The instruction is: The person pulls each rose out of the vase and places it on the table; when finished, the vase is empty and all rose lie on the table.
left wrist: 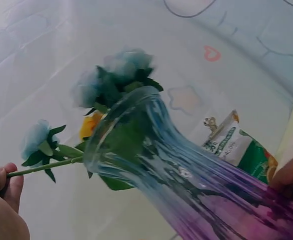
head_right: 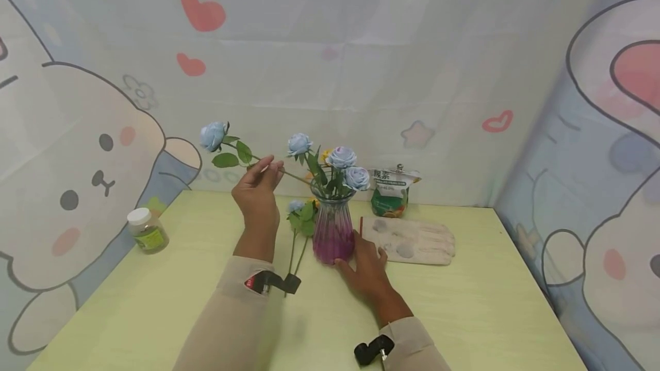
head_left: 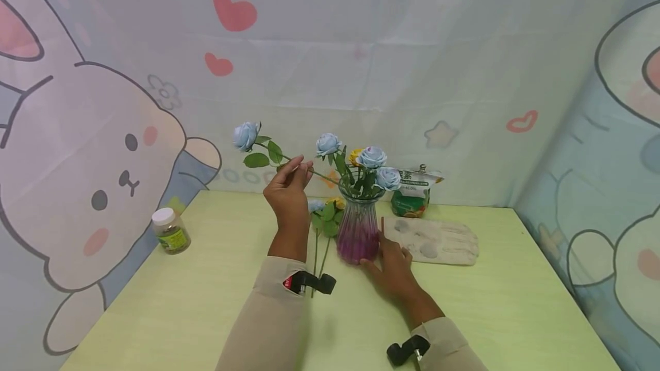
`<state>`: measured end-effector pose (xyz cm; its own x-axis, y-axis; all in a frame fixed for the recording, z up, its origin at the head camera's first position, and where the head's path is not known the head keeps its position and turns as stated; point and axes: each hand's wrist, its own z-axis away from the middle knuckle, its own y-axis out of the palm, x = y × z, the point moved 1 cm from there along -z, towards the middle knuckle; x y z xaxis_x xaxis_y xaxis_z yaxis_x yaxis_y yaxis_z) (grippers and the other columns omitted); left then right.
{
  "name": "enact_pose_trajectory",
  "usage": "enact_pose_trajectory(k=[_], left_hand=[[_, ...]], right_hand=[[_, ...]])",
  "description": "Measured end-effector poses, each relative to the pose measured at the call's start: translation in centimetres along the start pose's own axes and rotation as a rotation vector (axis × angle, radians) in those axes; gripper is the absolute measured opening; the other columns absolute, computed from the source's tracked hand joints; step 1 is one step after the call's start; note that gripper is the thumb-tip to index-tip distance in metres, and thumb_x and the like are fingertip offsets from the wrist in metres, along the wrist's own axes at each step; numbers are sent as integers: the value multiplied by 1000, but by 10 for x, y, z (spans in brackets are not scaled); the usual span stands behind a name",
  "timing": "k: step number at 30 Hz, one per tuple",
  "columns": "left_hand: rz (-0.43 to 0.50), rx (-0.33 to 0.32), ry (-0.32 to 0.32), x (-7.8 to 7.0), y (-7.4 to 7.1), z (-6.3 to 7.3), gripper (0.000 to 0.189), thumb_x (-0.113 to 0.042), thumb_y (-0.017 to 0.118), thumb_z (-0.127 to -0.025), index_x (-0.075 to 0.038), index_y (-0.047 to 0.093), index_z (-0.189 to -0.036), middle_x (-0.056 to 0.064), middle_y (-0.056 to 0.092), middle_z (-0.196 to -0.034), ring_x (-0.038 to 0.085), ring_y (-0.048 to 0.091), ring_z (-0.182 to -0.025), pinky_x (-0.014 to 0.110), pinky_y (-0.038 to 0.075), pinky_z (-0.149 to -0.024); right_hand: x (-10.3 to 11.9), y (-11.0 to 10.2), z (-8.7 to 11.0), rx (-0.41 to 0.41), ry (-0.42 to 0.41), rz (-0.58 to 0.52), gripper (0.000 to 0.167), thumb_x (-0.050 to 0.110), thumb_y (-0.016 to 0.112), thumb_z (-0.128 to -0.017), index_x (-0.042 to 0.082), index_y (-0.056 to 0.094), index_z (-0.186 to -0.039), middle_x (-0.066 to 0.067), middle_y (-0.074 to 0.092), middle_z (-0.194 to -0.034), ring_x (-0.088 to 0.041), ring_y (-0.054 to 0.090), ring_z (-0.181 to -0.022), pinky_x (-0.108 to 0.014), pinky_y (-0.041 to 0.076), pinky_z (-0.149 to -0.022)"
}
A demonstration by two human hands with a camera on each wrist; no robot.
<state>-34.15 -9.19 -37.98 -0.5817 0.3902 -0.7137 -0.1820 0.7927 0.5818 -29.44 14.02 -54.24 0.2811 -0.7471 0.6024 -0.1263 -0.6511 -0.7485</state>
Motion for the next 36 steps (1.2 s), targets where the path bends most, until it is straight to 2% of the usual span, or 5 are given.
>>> enact_pose_trajectory(k=[11,18,24,30,36], left_hand=[[112,-116,-109,-5,-24,-15,26,3,69,-105,4,75,-131,20,65,-124,18,81,-103,35,65,-102],[143,-151,-163,-7,-38,-18,35,12,72,-99,3,72,-133,11,69,-107,20,80,-105,36,66,-99],[159,-174,-188,-8,-54,-21,38,15,70,-99,5,69,-136,16,64,-117,19,79,-100,36,66,-101],[20,-100,-331,-2,-73,-21,43,11,70,-101,3,66,-144,9,64,-132,13,78,-101,31,64,-102],[-168,51,-469,12,-93,-16,45,9,61,-107,2,61,-152,13,59,-152,24,71,-130,27,62,-106]], right_hand=[[-8,6,-2,-20,-17,11,89,37,76,-105,-2,30,-170,-24,53,-163,-44,47,-154,-75,17,-126],[-7,3,-2,-7,-14,-10,88,37,75,-105,-3,30,-170,-24,52,-164,-44,45,-155,-76,16,-126],[-7,3,-2,3,-1,-8,88,38,74,-106,-1,29,-171,-23,50,-166,-43,44,-157,-74,14,-127],[-8,4,-2,-20,-15,-8,87,36,75,-105,-3,31,-169,-24,53,-163,-44,47,-154,-75,17,-125],[-8,4,-2,-8,-16,-5,89,38,75,-105,-3,30,-170,-24,52,-165,-44,46,-155,-75,18,-125]])
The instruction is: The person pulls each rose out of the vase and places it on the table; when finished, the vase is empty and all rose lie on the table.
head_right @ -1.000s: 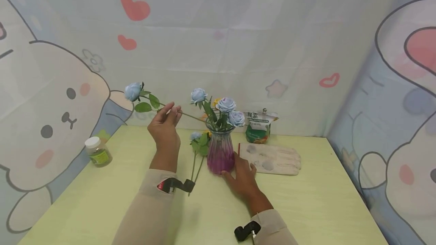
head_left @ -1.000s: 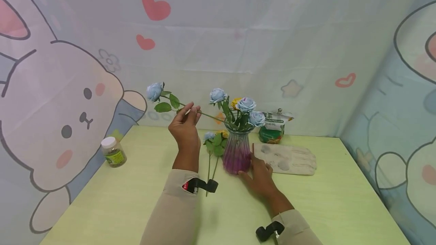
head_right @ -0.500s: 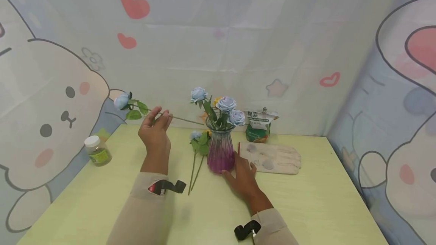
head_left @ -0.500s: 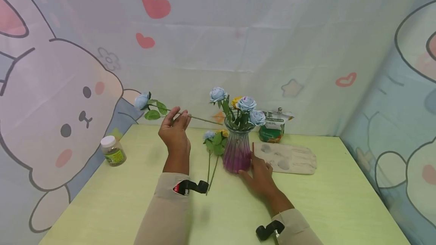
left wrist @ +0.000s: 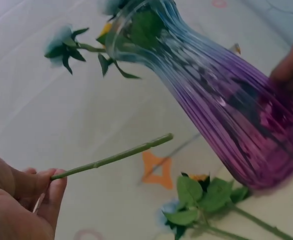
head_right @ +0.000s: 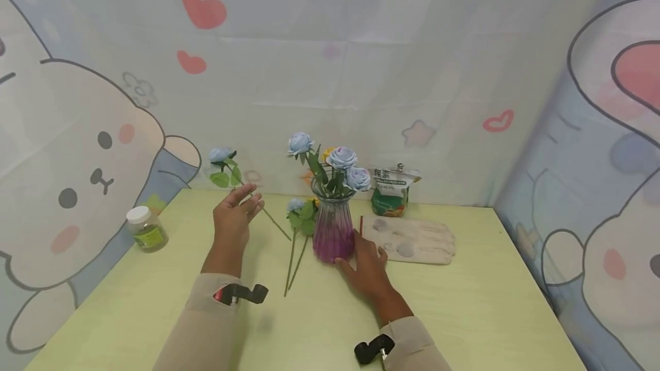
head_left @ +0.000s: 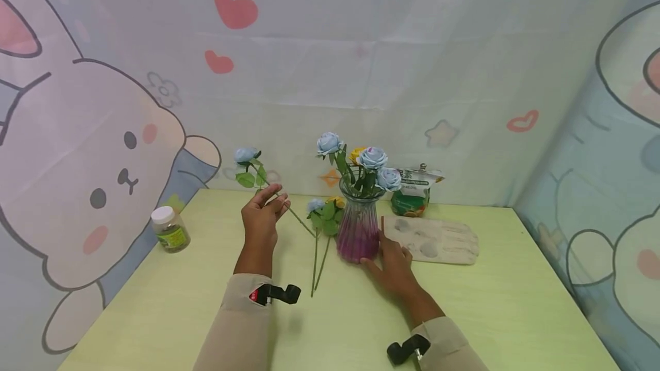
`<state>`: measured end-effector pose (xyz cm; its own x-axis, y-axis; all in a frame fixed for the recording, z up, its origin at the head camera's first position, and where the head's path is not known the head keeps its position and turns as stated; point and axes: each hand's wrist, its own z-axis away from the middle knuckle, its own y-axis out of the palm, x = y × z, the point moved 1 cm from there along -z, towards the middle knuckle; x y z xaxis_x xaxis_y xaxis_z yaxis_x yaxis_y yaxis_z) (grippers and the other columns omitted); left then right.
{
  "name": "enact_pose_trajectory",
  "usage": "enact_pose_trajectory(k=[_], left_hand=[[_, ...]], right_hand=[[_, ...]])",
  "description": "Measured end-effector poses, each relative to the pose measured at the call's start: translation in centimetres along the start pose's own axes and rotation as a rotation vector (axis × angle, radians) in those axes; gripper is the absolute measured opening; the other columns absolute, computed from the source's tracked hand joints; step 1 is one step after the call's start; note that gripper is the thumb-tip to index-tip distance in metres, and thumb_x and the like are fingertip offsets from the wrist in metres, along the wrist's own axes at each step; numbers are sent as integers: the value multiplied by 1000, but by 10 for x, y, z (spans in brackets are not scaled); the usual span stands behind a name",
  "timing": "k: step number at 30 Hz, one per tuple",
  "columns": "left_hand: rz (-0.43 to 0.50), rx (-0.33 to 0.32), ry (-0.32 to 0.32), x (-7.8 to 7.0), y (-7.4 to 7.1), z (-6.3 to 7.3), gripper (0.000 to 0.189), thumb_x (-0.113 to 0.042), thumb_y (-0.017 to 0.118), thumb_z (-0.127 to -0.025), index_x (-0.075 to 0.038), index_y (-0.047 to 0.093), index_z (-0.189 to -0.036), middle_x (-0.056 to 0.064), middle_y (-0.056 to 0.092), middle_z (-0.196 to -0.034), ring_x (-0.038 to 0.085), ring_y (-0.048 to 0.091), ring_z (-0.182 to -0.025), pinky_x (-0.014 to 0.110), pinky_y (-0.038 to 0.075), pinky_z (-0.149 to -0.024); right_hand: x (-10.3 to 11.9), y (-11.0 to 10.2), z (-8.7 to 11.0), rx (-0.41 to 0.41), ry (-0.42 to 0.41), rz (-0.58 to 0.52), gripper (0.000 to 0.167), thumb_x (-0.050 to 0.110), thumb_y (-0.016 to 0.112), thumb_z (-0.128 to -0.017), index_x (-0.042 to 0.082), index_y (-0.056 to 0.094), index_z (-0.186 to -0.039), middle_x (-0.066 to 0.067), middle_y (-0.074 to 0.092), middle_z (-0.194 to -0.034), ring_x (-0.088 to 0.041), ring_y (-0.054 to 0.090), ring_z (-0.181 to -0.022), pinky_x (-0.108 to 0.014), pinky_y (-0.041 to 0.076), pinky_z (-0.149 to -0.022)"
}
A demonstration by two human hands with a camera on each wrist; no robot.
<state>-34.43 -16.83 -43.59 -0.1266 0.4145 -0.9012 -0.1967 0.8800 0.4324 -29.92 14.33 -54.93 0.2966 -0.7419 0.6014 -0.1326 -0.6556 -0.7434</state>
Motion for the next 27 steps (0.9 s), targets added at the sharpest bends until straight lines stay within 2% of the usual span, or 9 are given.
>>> enact_pose_trajectory(k=[4,11,16,23,27], left_hand=[[-98,54,-47,13,-11,-2,43,8,60,-108,2,62,-150,18,59,-159,36,64,-144,25,62,-105],[-272,117,-118,29,-26,-3,40,8,60,-108,4,64,-148,24,58,-160,38,58,-150,19,63,-98],[-362,133,-154,35,-31,0,37,9,61,-107,4,68,-143,26,61,-157,39,59,-147,18,63,-92],[-478,156,-176,54,-37,1,34,7,64,-106,6,69,-140,30,62,-151,43,67,-136,28,66,-95],[-485,167,-180,63,-39,1,33,9,63,-106,8,70,-138,30,64,-149,45,67,-134,28,67,-93]], right_hand=[[-1,0,0,6,5,0,89,38,74,-105,-3,29,-170,-24,50,-166,-44,45,-156,-75,17,-125],[-3,1,-1,6,1,-5,89,39,73,-106,-3,28,-170,-23,50,-166,-44,44,-156,-74,17,-125],[-4,1,-2,12,0,-2,90,40,73,-106,-3,27,-171,-23,49,-167,-43,44,-157,-74,16,-125],[-2,-1,-1,42,28,3,92,40,73,-106,-1,24,-172,-22,47,-169,-41,42,-159,-72,14,-128],[-2,-1,-1,36,22,0,92,39,74,-106,-2,25,-172,-23,47,-168,-42,42,-158,-72,15,-127]])
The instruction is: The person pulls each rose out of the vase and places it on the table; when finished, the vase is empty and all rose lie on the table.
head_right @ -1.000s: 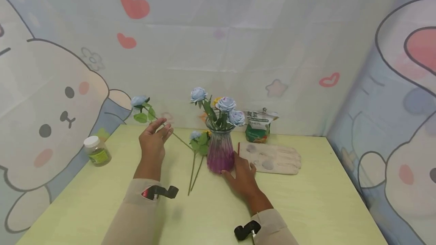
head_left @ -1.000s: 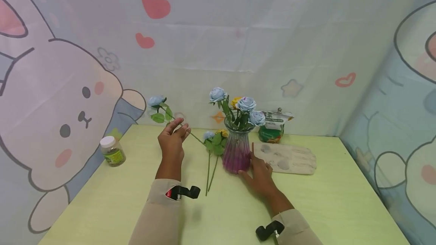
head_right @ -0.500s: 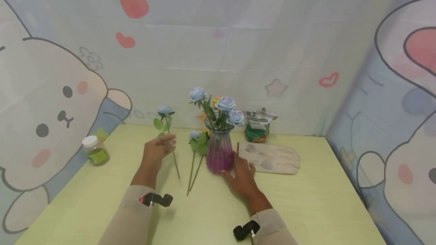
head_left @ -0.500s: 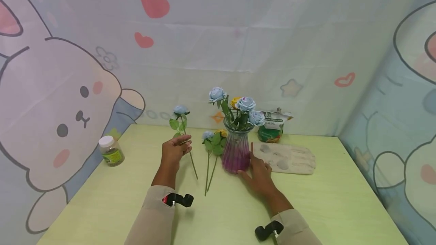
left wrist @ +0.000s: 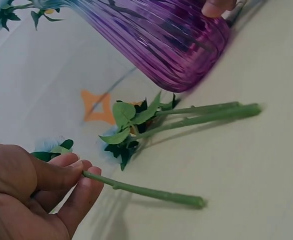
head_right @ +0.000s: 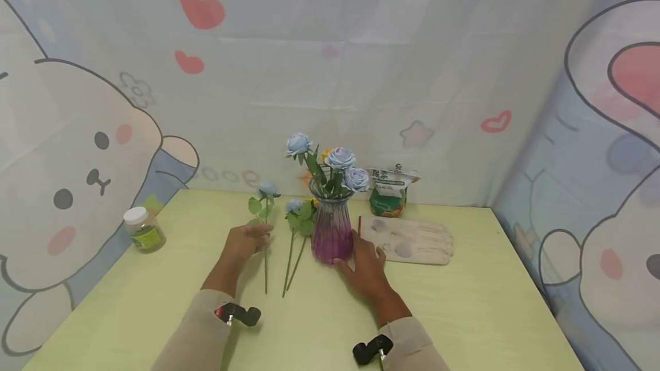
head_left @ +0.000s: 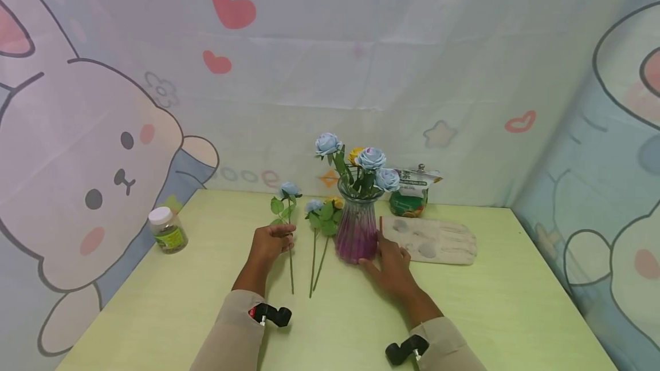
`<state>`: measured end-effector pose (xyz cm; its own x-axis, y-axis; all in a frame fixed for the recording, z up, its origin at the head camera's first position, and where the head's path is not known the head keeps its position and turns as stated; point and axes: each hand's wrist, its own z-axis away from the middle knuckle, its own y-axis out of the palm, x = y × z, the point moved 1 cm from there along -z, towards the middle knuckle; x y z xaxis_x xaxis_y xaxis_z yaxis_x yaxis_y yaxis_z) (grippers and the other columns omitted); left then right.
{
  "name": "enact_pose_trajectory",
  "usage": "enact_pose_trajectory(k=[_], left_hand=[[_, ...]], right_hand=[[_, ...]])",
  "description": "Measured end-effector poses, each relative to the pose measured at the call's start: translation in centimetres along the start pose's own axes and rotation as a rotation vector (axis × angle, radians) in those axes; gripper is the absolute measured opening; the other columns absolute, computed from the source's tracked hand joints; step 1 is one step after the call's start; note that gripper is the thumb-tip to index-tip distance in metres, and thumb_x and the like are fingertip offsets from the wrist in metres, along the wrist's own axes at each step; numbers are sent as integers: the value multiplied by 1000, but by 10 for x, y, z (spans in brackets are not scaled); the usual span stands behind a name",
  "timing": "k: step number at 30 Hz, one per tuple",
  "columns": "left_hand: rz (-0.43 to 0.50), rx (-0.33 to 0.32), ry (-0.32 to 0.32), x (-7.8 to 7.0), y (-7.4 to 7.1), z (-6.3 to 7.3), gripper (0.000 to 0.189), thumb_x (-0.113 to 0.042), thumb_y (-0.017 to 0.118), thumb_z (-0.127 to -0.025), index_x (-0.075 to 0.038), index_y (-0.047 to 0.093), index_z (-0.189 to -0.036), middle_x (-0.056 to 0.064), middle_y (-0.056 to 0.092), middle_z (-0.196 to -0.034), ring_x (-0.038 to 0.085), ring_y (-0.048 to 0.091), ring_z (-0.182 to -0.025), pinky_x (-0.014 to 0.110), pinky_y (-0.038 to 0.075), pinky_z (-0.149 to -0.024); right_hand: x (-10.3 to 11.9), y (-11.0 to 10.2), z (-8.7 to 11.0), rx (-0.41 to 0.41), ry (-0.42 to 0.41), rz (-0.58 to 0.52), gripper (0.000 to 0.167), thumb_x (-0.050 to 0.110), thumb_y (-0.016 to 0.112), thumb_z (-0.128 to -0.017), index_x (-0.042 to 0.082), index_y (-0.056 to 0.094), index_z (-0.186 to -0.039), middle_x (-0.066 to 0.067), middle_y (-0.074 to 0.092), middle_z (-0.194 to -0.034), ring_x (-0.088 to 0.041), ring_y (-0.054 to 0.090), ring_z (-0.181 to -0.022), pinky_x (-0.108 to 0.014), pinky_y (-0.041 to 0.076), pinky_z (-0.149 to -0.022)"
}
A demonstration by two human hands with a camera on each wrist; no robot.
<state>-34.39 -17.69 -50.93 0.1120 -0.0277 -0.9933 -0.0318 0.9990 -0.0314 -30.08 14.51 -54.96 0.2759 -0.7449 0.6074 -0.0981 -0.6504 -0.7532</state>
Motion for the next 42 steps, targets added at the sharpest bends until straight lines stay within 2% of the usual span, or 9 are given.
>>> enact_pose_trajectory(k=[9,12,15,18,22,30,33,37,42], left_hand=[[-76,-24,55,16,4,-4,31,10,65,-105,11,70,-135,33,66,-144,44,71,-126,33,67,-95],[-132,-24,95,21,4,-6,29,7,65,-106,10,72,-133,31,68,-144,44,71,-128,35,66,-98],[-230,-40,142,27,4,-8,26,0,68,-106,5,76,-131,26,72,-141,42,70,-131,38,65,-98],[-314,-49,181,32,3,-9,26,-5,70,-106,0,78,-130,22,74,-140,41,66,-137,45,61,-105],[-353,-43,200,36,3,-10,27,-9,70,-107,-3,79,-131,20,73,-143,43,61,-144,55,56,-113],[-460,-57,261,37,4,-9,26,-9,72,-105,-5,81,-128,22,72,-144,45,73,-127,58,63,-101],[-491,-54,293,37,5,-9,26,-8,75,-103,-4,81,-128,23,73,-142,46,68,-134,61,58,-110],[-504,-42,343,39,4,-11,27,-6,77,-101,-1,81,-127,24,74,-139,48,58,-145,65,45,-124],[-533,-44,321,41,2,-11,28,-13,80,-100,-6,82,-127,25,68,-146,49,51,-150,70,37,-126]], right_hand=[[0,1,1,-19,-16,5,91,39,75,-105,-3,27,-171,-24,50,-166,-43,44,-156,-72,19,-125],[-1,1,0,-34,-26,20,89,37,75,-105,-4,28,-170,-24,52,-164,-44,45,-154,-73,20,-124],[-2,2,0,-33,-27,20,89,37,74,-106,-3,28,-170,-24,51,-164,-44,45,-155,-73,20,-124],[-1,2,-1,-26,-27,17,90,39,73,-106,-3,28,-170,-24,49,-166,-44,43,-156,-73,19,-124],[-2,2,-1,-15,-17,17,90,39,73,-106,-3,27,-171,-24,48,-168,-44,42,-157,-73,19,-125],[-2,2,-1,-2,-1,32,91,41,73,-106,-2,26,-171,-23,47,-169,-43,41,-158,-73,18,-126],[-2,2,-1,-6,-4,27,92,41,73,-105,-3,26,-171,-23,48,-168,-43,42,-158,-73,18,-125],[-1,1,0,0,3,20,92,40,74,-105,-2,26,-171,-23,47,-169,-42,41,-159,-73,18,-126],[1,1,0,0,2,22,91,40,73,-106,-3,27,-171,-23,47,-168,-43,42,-158,-73,18,-126]])
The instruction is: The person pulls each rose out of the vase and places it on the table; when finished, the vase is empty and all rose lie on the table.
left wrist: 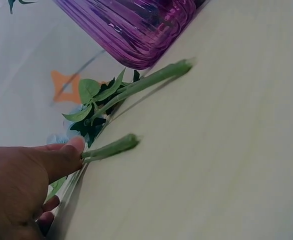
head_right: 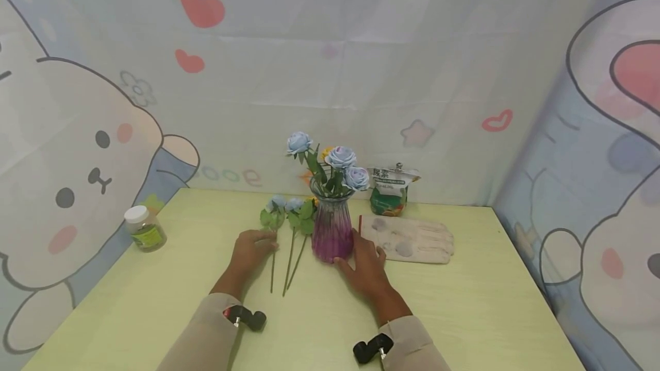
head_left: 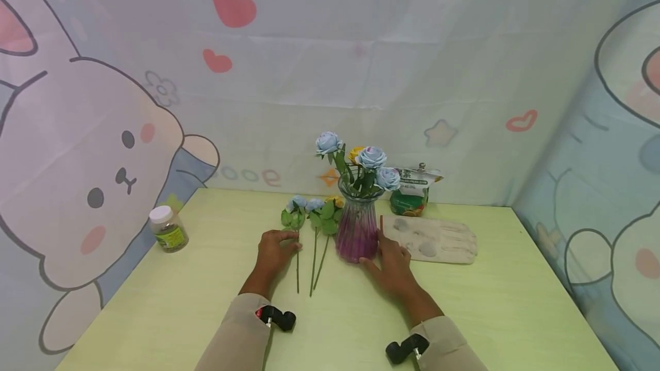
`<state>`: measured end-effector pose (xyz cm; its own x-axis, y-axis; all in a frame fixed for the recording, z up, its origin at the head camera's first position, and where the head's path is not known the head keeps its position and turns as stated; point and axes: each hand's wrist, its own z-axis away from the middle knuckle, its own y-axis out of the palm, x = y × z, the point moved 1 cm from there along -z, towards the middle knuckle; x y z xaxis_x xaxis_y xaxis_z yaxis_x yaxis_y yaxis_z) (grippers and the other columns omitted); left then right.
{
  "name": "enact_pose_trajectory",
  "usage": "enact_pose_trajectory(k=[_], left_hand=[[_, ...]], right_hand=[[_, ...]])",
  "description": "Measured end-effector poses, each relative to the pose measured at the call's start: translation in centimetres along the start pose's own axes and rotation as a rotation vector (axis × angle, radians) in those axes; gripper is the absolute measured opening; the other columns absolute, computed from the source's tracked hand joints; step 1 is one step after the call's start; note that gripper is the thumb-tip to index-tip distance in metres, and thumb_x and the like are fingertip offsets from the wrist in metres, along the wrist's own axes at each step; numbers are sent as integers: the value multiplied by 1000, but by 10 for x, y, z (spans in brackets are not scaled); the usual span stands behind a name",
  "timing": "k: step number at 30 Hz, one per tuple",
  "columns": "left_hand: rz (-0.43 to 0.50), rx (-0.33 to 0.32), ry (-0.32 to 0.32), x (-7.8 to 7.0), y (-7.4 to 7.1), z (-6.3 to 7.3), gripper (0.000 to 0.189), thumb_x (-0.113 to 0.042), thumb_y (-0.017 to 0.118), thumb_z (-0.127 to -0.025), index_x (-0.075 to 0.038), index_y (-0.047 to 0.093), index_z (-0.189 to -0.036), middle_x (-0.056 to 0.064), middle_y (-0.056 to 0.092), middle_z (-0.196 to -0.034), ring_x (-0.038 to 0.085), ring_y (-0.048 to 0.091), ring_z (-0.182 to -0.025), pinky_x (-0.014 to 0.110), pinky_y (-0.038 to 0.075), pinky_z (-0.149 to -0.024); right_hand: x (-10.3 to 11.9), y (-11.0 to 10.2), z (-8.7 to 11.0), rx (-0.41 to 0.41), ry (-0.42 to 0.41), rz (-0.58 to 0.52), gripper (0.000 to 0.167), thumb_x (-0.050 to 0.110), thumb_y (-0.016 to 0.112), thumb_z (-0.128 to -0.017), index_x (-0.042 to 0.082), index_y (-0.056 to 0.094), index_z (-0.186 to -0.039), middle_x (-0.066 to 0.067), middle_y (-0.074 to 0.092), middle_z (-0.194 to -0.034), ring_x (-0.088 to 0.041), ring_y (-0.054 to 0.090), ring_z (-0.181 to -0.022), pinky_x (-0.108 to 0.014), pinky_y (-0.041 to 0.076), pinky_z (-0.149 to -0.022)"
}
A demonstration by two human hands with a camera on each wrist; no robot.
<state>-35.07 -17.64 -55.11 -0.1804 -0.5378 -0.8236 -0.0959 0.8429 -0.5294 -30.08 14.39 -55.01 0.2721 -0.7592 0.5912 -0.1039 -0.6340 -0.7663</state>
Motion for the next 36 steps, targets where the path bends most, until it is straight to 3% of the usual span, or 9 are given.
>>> enact_pose_trajectory(k=[4,10,19,28,36], left_hand=[[-61,13,-4,0,-1,0,31,-20,81,-100,-9,81,-130,29,61,-151,51,42,-153,78,31,-124],[-122,1,36,-3,0,0,31,-23,83,-99,-9,82,-127,33,60,-148,50,46,-147,77,34,-115],[-110,-23,54,2,3,1,27,-23,85,-97,-11,85,-120,34,58,-148,48,49,-144,76,33,-116],[-120,-101,67,-2,2,2,34,-28,92,-90,-11,86,-120,32,64,-139,47,52,-140,75,33,-117],[-77,-150,155,-12,-1,4,34,-26,92,-90,-9,86,-119,27,72,-128,44,52,-140,75,31,-117]], right_hand=[[1,0,0,-2,-1,5,90,40,72,-106,-3,27,-171,-24,47,-168,-44,42,-157,-74,18,-126],[1,0,0,-6,2,5,90,39,72,-107,-2,26,-171,-24,48,-168,-44,42,-158,-75,17,-127],[1,1,1,-8,4,4,91,40,74,-106,-2,26,-172,-23,47,-169,-43,42,-159,-74,17,-128],[0,0,0,-19,-1,5,90,39,73,-106,-3,27,-171,-24,48,-168,-43,42,-158,-74,18,-127],[-1,1,0,-13,1,8,90,40,73,-107,-2,26,-172,-24,47,-168,-44,42,-159,-74,17,-127]])
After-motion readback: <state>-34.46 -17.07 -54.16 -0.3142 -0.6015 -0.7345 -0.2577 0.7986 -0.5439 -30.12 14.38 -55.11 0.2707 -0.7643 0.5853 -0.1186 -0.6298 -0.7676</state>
